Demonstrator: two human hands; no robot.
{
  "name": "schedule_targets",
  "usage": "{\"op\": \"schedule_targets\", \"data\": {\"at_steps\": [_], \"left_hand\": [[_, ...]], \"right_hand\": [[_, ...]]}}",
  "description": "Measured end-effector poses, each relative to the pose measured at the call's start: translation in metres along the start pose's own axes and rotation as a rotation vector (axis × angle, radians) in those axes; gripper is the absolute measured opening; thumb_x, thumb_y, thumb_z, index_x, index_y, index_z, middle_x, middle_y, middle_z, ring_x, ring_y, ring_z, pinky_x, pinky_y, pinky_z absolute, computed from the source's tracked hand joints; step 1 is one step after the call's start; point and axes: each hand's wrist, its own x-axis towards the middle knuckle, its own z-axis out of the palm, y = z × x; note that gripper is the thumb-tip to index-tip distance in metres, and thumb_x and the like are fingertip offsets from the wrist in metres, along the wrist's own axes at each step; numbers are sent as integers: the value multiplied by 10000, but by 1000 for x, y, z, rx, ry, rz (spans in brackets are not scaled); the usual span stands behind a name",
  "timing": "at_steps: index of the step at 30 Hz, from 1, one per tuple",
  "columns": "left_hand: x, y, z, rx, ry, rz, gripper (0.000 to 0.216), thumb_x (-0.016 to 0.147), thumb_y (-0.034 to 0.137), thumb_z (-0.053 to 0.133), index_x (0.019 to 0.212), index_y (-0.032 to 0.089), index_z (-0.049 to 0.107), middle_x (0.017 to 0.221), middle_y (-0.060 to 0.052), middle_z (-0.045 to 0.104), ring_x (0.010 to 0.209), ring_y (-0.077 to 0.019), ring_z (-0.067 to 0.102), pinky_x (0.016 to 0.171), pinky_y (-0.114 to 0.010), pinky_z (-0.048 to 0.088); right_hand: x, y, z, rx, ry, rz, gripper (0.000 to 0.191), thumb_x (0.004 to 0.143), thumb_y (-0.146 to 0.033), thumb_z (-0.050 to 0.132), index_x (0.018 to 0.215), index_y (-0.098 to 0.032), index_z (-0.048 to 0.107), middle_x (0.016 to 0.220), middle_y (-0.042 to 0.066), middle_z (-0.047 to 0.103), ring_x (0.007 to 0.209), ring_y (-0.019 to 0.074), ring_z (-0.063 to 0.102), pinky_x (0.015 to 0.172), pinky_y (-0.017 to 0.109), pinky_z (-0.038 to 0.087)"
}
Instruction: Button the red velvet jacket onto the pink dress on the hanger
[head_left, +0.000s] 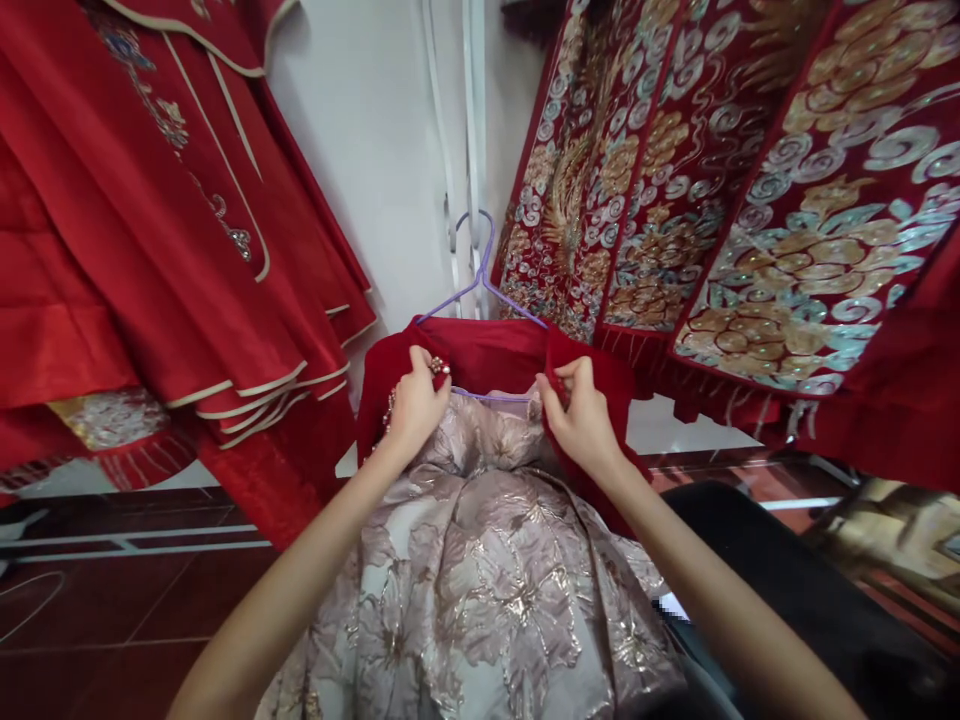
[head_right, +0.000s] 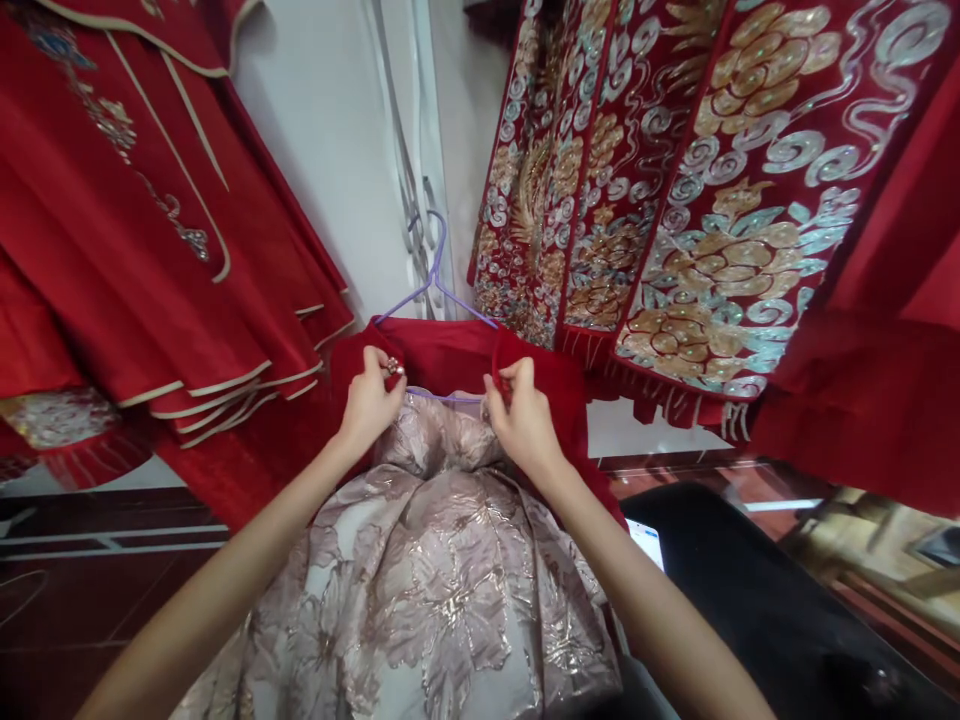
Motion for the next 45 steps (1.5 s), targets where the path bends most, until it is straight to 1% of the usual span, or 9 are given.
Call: {"op": "schedule_targets", "data": {"at_steps": [8,12,15,17,20,23,29,39,45], "left_hand": [[16,-2,-18,-421,131,63,180,810,328,565,843,234,414,799,29,555,667,-111,559,660,-221,447],[40,-2,-38,-527,367,56,146,833,329,546,839,222,447,765,29,499,741,-121,549,735,-232,455],[36,-3,-46,-510,414,138,139,855,350,523,883,222,474,823,16,519,796,-130,562,762,-244,458],[19,-5,-43,-458,281,219,152,840,351,543,908,229,483,875,5,544,796,-130,569,741,-238,460],[-7,-12,-32,-324,-154,285,173,824,296,540,975,240,477,886,-3,585,753,-132,596,697,-232,457],[-16,-21,-22,-119,-340,221,208,840,285,502,1041,255,462,783,5,612,710,-170,629,666,-256,445],[-9,-12,-11,165,-187,196,213,868,392,501,1028,253,484,836,-31,661,754,-243,656,631,-286,422],[-21,6,12,-183,-188,256,147,833,185,499,970,225,465,888,-41,658,768,-202,646,695,-283,450],[-29,2,6,-180,152,208,246,750,201,618,947,212,472,913,-28,604,810,-173,606,729,-281,458]], "right_hand": [[35,14,32,471,-92,103,317,859,-492,511,915,-280,282,699,-59,435,471,108,407,456,236,361],[61,-2,32,580,-54,33,286,855,-472,504,907,-274,303,740,-36,425,603,126,479,556,237,432],[60,-14,25,611,-47,34,217,858,-429,469,899,-273,324,795,-24,455,724,143,533,647,246,458],[47,-14,20,587,-204,66,203,843,-405,480,876,-271,332,763,-35,464,671,141,524,615,245,444],[20,-3,14,415,-424,46,181,818,-326,512,839,-260,344,666,-59,436,549,125,443,560,242,393],[8,12,8,93,-318,-58,153,772,-208,523,811,-241,379,687,-49,437,584,126,422,609,258,365],[18,18,17,-79,-234,-238,167,730,-174,545,763,-224,389,746,-14,473,710,168,451,687,290,352],[28,1,64,454,-400,-234,179,796,-263,595,829,-222,424,778,-36,493,720,129,506,716,266,428],[18,-2,51,502,-456,-191,239,834,-317,625,1028,-216,529,997,38,611,923,161,595,877,334,479]]}}
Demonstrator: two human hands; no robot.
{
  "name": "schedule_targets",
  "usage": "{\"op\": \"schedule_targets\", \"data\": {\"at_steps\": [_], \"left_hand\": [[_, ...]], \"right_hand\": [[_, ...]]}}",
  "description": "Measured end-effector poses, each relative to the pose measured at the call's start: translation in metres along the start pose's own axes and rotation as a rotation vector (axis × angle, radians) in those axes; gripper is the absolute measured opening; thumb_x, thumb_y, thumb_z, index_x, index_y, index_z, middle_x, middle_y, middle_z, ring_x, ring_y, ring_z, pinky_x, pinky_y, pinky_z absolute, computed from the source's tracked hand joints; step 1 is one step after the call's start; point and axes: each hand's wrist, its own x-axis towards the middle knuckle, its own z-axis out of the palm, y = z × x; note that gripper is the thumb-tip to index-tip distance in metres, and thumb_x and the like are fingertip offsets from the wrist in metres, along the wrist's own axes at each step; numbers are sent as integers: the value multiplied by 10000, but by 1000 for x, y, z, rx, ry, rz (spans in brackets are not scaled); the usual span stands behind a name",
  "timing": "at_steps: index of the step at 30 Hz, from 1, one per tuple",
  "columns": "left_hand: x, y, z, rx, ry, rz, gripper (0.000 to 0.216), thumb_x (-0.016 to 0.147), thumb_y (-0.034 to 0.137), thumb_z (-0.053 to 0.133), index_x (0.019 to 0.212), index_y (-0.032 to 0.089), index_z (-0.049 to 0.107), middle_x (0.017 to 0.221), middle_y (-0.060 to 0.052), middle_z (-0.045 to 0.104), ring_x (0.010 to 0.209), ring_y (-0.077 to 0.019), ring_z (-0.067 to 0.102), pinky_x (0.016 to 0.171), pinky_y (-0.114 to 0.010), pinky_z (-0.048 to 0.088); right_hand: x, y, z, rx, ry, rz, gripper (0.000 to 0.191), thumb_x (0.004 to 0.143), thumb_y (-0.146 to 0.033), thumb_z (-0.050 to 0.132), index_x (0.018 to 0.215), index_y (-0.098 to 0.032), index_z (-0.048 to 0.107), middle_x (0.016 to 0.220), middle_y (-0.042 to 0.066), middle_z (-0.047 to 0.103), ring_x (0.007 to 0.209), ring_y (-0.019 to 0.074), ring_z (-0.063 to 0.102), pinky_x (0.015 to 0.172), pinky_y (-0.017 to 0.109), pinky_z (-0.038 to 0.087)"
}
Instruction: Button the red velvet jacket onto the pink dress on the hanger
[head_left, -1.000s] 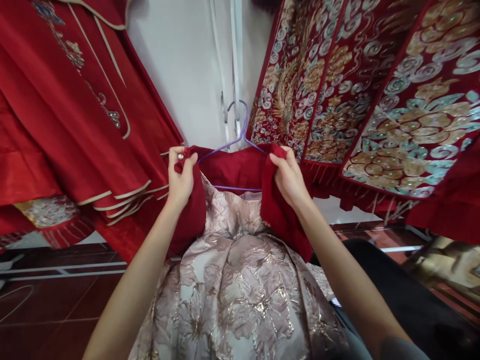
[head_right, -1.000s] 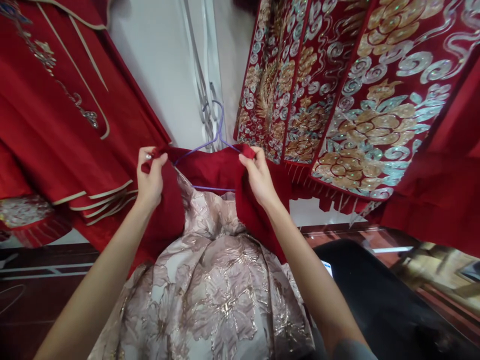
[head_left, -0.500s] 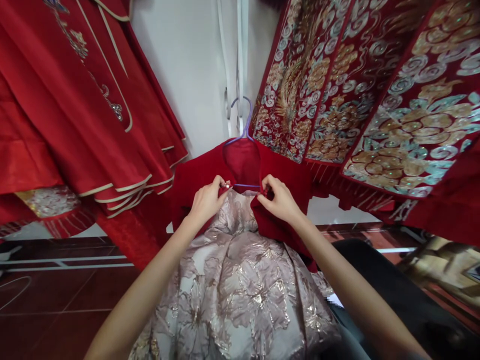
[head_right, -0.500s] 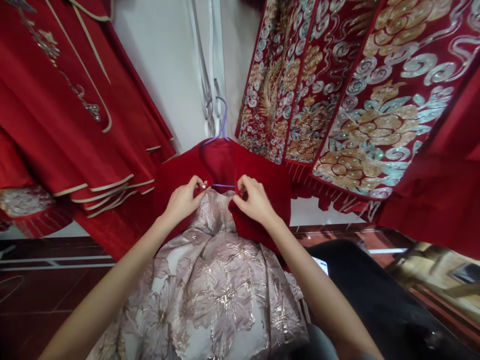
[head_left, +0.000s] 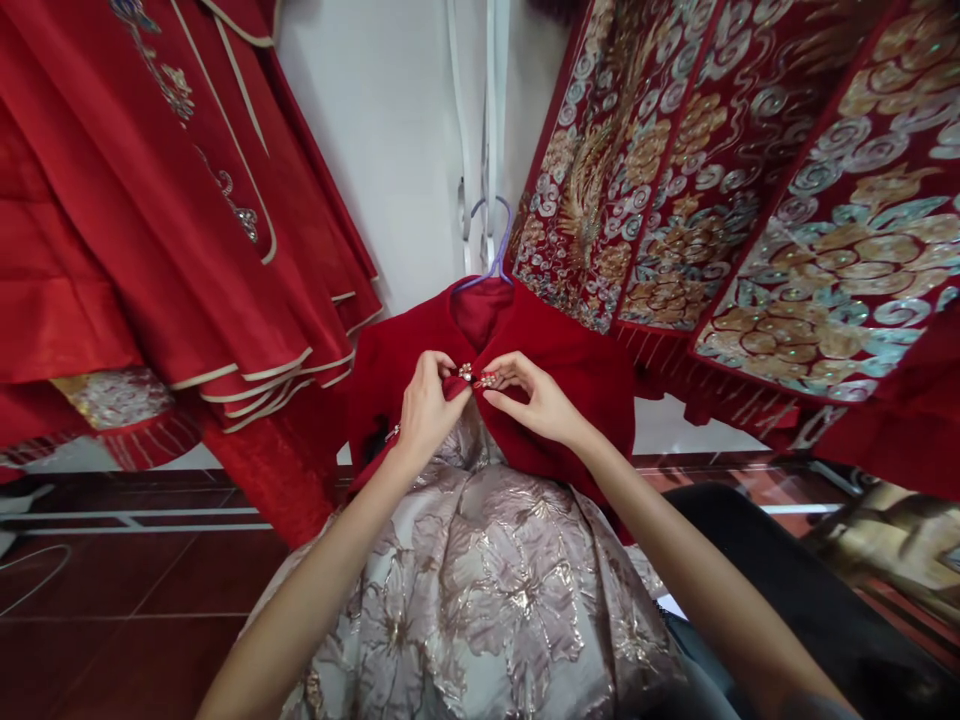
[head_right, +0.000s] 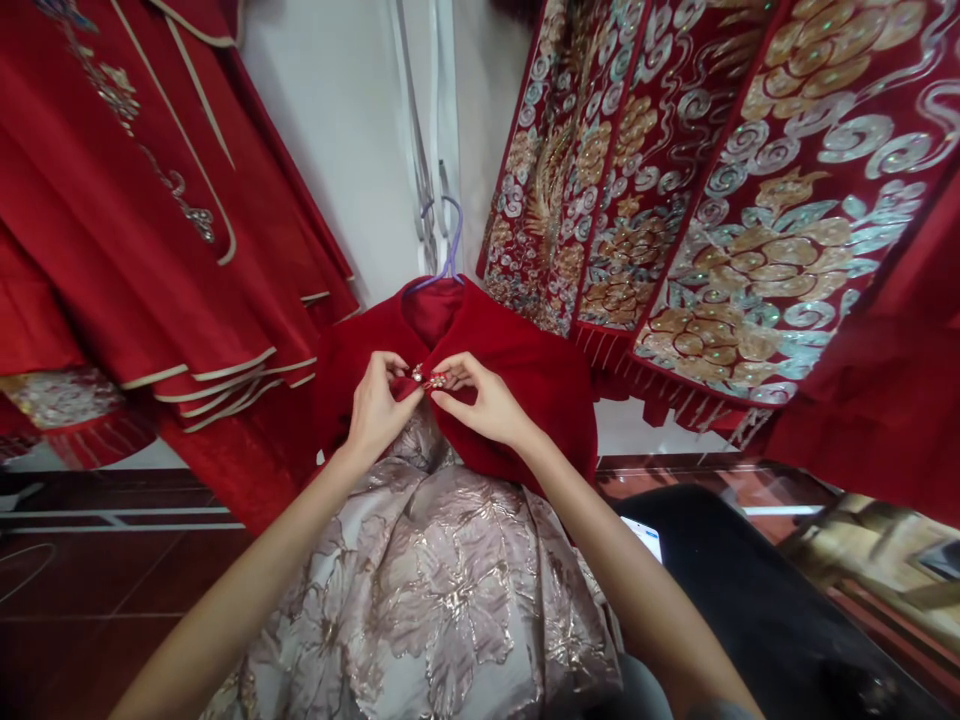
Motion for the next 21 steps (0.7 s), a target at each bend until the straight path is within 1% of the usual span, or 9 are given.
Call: {"op": "schedule_targets", "data": {"at_steps": [2,4,7,9,11,17,19,21], "left_hand": [[-3,2,1,-34,59,51,231,742,173,618,924,204,481,920,-29,592,854,-167,595,766,-282,461],[-6,6,1,-71,47,79,177,763,159,593,906,204,499,912,-21,606,866,-159,600,781,-278,463],[-7,11,0,-91,25,39,161,777,170,587,912,208,508,908,-12,631,837,-151,615,770,-273,467],[-4,13,-2,-58,15,-4,178,766,192,606,909,210,501,876,-4,636,796,-152,618,751,-274,463],[1,15,-6,9,-35,-19,182,760,214,612,904,213,501,843,1,638,759,-159,617,723,-276,454],[15,22,-16,241,-292,48,143,806,264,544,940,216,530,816,-30,669,736,-217,638,646,-291,419],[18,26,-17,306,-338,58,153,816,272,528,958,218,543,816,-39,677,751,-233,647,633,-290,413],[19,29,-17,359,-355,57,167,818,286,521,969,223,557,831,-43,685,770,-242,653,627,-288,411]], "right_hand": [[-3,-1,0,16,28,20,201,868,-322,590,1036,-219,553,1014,42,626,939,159,607,888,337,488],[-6,-2,0,0,62,22,179,882,-324,575,1028,-221,572,1014,41,637,940,159,616,890,336,494],[-6,-4,0,-47,85,10,163,883,-304,577,1023,-223,587,1014,38,648,931,159,624,876,330,505],[-4,-6,0,-84,91,-1,146,886,-287,566,1015,-224,592,1009,35,654,918,158,628,859,326,514],[-2,-7,1,-124,93,-17,131,888,-273,552,1002,-225,596,998,31,658,908,159,630,842,324,522],[3,-7,1,-211,83,-31,119,889,-234,530,990,-220,590,979,26,664,891,157,634,773,296,541],[3,-6,1,-222,84,-39,124,889,-218,521,996,-220,585,985,24,663,897,154,634,759,284,545],[4,-5,2,-228,88,-45,126,890,-209,514,995,-220,582,989,23,664,900,153,637,750,278,549]]}}
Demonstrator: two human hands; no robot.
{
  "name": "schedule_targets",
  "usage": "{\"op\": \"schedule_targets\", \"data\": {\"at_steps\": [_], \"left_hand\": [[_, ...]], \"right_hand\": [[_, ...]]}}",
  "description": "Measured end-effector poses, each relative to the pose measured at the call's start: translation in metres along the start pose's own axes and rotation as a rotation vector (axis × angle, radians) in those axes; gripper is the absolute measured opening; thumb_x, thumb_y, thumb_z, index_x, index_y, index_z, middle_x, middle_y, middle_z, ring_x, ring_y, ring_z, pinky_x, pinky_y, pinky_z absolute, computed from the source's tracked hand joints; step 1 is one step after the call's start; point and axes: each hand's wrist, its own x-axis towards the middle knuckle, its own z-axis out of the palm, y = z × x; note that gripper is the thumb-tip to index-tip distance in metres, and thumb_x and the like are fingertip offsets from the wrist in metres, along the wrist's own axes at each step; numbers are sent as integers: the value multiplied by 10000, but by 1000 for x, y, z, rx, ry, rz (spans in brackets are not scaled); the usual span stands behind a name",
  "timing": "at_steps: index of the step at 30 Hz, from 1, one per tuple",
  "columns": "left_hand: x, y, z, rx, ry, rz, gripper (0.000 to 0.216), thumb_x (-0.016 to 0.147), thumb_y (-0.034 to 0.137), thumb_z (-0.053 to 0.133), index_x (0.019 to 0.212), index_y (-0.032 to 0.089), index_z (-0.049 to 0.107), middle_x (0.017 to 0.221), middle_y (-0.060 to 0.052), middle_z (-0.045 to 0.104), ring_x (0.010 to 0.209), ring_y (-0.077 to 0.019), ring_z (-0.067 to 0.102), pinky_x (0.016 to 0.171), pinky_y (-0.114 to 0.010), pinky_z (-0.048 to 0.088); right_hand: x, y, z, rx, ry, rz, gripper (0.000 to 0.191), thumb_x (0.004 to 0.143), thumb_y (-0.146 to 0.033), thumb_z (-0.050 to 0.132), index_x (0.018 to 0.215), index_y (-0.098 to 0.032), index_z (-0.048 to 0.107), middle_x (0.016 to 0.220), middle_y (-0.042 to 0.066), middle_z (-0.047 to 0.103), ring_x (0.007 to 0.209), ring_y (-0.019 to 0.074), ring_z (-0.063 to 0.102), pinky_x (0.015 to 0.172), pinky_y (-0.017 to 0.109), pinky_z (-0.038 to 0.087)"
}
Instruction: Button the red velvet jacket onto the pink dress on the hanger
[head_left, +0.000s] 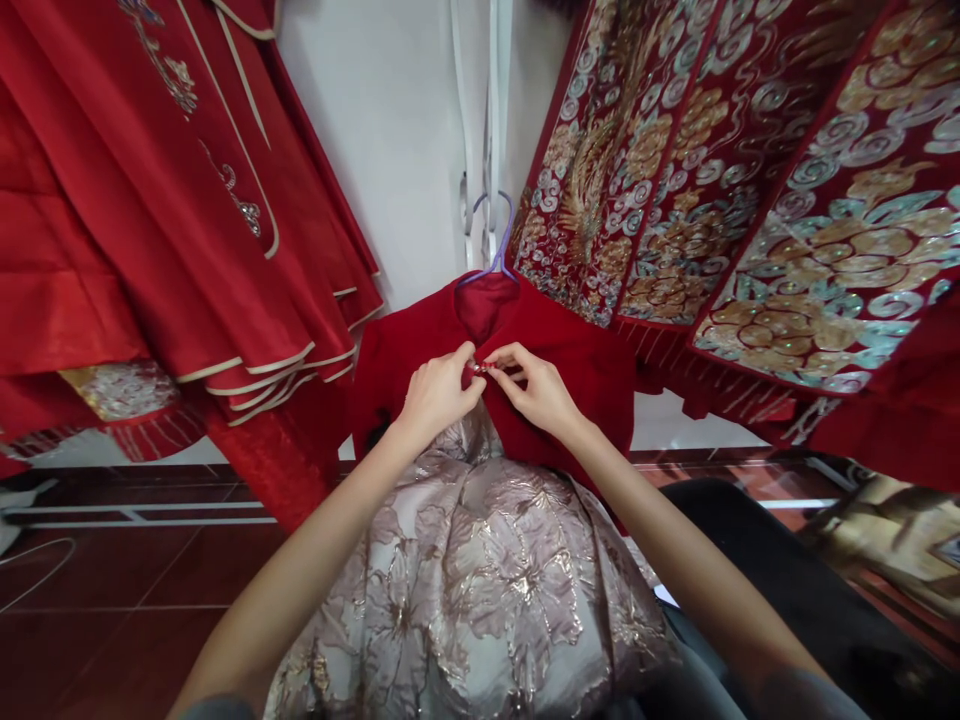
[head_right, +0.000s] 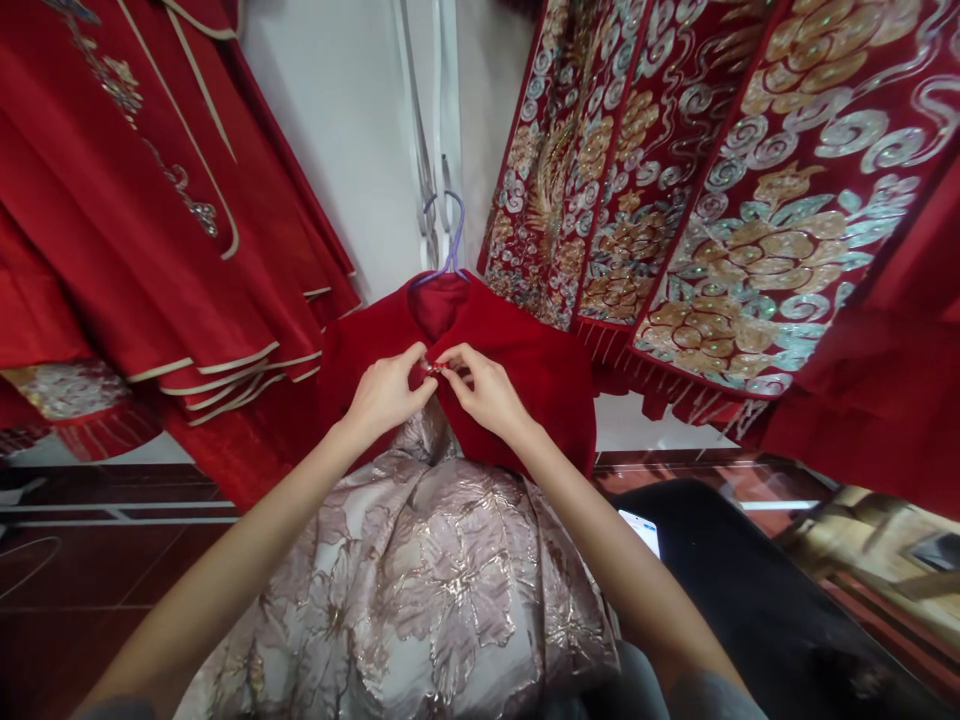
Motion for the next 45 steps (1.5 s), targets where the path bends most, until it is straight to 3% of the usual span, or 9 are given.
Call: {"op": "schedule_targets", "data": {"at_steps": [7,14,26,31,33,35,38,41,45], "left_hand": [[-2,-3,-4,-70,21,49,176,802,370,551,907,234,591,792,-12,681,704,-204,631,590,-266,385],[0,-7,-3,-161,55,143,89,797,288,548,830,214,584,748,-8,659,612,-159,580,559,-256,353],[3,1,-5,-244,-15,235,62,802,198,493,798,213,553,731,-6,607,619,-152,542,586,-257,365],[-20,17,35,-444,155,-32,179,769,198,567,937,222,512,838,-16,611,765,-174,593,703,-281,452],[-40,25,60,-517,269,-213,281,757,133,547,1019,222,494,870,-21,598,799,-168,591,749,-291,469],[-58,32,83,-484,324,-326,283,760,92,503,1015,215,505,915,-48,582,844,-184,575,793,-324,472],[-73,35,103,-405,247,-250,315,751,82,503,1037,212,516,959,-71,568,935,-230,547,854,-380,457],[-73,32,109,-415,281,-268,295,778,106,500,1054,207,504,948,-73,559,932,-236,544,855,-392,459],[-71,29,110,-486,334,-271,265,810,149,516,1069,198,498,956,-75,557,922,-221,555,844,-378,469]], "right_hand": [[-1,-5,0,-33,31,-1,134,889,-230,518,999,-218,595,989,30,668,888,157,646,736,284,566],[3,-9,-3,53,22,74,140,830,-325,623,920,-218,609,897,20,679,833,165,662,737,319,582],[10,0,9,113,45,87,242,763,-208,570,949,-233,417,877,-2,545,801,144,586,743,299,538],[-21,18,31,201,130,144,318,837,-189,422,1143,-240,349,1115,61,488,933,146,565,841,314,505],[-48,26,35,162,67,143,434,857,-169,398,1266,-254,280,1291,106,403,1013,159,551,907,354,489],[-74,34,36,29,-14,123,567,839,-167,454,1343,-240,206,1323,141,369,984,182,553,903,398,496],[-97,44,36,-239,4,109,636,799,-182,543,1365,-193,252,1285,171,397,1058,259,519,936,484,473],[-102,52,41,-428,136,143,652,741,-142,580,1340,-161,321,1228,182,446,1155,328,458,969,550,427],[-102,60,44,-361,247,220,507,722,-84,503,1212,-179,416,1169,164,513,1069,297,526,896,496,469]]}}
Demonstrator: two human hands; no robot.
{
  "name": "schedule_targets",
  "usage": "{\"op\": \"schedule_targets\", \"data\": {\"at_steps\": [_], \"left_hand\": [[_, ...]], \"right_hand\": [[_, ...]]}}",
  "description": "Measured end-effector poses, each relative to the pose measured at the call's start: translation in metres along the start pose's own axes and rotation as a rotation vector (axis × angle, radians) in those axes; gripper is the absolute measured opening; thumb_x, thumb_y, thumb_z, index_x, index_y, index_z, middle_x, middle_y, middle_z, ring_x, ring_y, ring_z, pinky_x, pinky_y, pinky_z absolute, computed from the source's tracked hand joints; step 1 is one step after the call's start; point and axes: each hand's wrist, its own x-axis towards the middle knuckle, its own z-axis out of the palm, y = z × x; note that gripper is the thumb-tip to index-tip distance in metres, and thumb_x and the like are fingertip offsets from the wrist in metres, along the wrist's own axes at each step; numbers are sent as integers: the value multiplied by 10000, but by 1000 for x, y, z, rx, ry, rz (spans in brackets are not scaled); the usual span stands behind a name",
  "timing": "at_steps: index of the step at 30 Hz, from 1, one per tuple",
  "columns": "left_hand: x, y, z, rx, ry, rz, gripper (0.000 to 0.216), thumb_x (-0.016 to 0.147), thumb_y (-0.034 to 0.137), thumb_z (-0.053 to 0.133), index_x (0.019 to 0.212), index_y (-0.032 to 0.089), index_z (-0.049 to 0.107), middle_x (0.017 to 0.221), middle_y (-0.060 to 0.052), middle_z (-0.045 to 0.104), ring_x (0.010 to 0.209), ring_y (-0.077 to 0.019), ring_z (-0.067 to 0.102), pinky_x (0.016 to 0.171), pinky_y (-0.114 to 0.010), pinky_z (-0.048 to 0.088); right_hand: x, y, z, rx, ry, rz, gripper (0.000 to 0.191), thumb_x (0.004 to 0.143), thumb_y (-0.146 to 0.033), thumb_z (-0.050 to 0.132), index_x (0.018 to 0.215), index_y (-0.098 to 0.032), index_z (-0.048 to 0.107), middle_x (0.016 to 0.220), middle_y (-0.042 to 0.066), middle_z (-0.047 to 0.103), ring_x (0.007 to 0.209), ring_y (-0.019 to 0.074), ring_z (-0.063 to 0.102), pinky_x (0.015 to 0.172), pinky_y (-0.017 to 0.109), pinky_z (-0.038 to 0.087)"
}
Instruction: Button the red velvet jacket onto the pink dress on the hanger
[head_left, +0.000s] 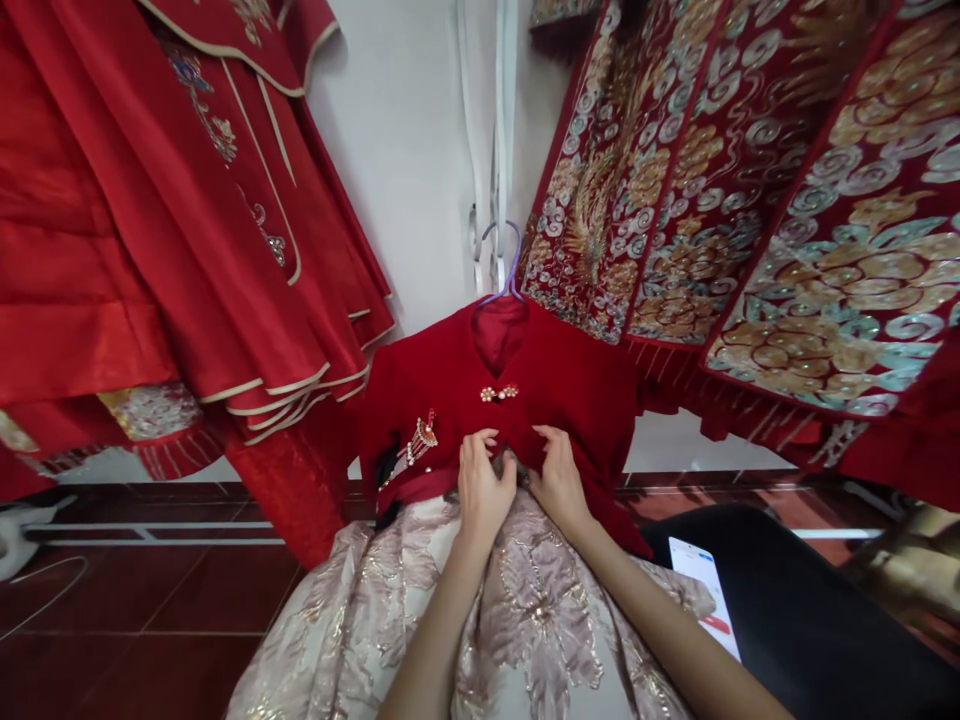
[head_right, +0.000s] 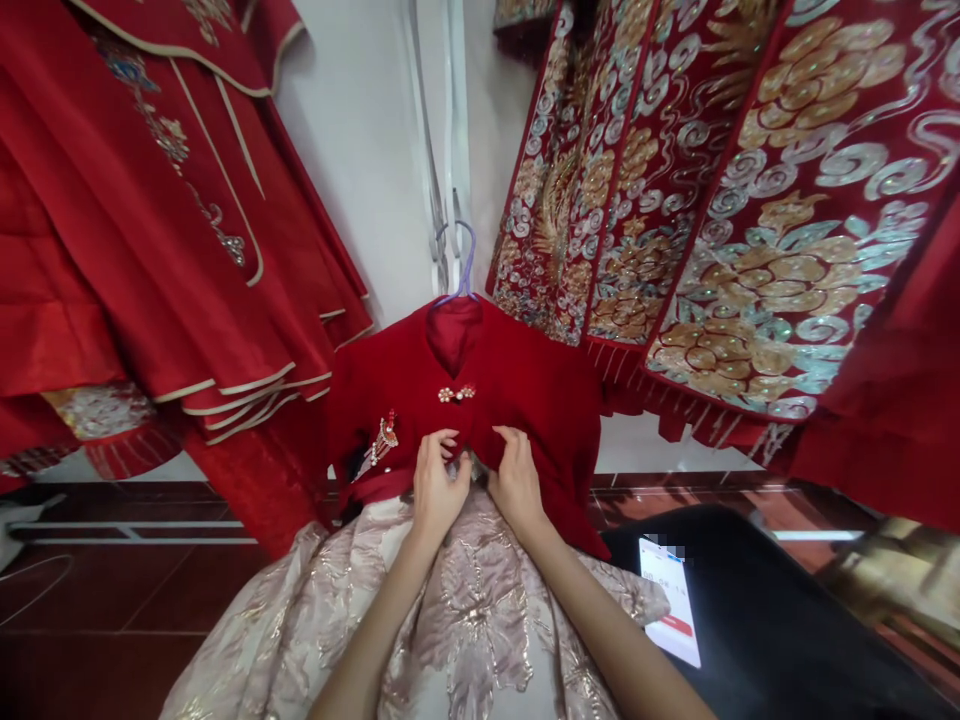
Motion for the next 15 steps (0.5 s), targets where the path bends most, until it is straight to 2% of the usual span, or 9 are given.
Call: {"op": "schedule_targets", "data": {"at_steps": [2,4,7,10,12,15], "left_hand": [[0,-1,-1,-63,0,-7,239,846,184,501,1085,196,502,991,-84,566,935,-211,564,852,-370,470],[-1,-1,-2,-131,-10,-38,224,893,212,447,1108,192,510,1045,-99,575,971,-203,571,882,-370,465],[0,-2,-4,-199,-42,-100,283,941,267,377,1166,187,529,1150,-118,571,1103,-208,543,989,-397,413],[1,-3,-4,-271,-80,-155,357,962,351,331,1180,207,574,1227,-105,559,1204,-199,492,1078,-394,332],[1,-3,-3,-376,-89,-208,398,961,403,306,1117,210,617,1218,-93,579,1200,-189,502,1084,-374,326],[2,-4,-4,-623,-52,-331,460,933,472,292,893,182,647,1080,-82,651,1083,-192,582,1000,-351,412]], "right_hand": [[4,3,-3,165,-1,109,404,760,-108,456,1151,-204,414,1046,113,578,900,240,589,797,425,501],[10,3,-10,349,17,236,304,789,-162,437,1087,-220,416,847,35,595,731,194,585,690,351,497],[21,-10,-21,609,-7,397,184,764,-235,466,948,-228,461,613,-48,490,558,151,500,546,266,431],[25,-35,-28,838,-195,557,144,726,-276,512,860,-235,477,541,-69,428,458,125,415,442,231,349],[24,-51,-29,957,-312,626,143,713,-296,527,825,-238,461,544,-62,438,454,127,421,442,237,364],[21,-60,-25,995,-314,636,128,706,-312,517,764,-233,436,557,-51,442,466,131,429,463,247,382]]}}
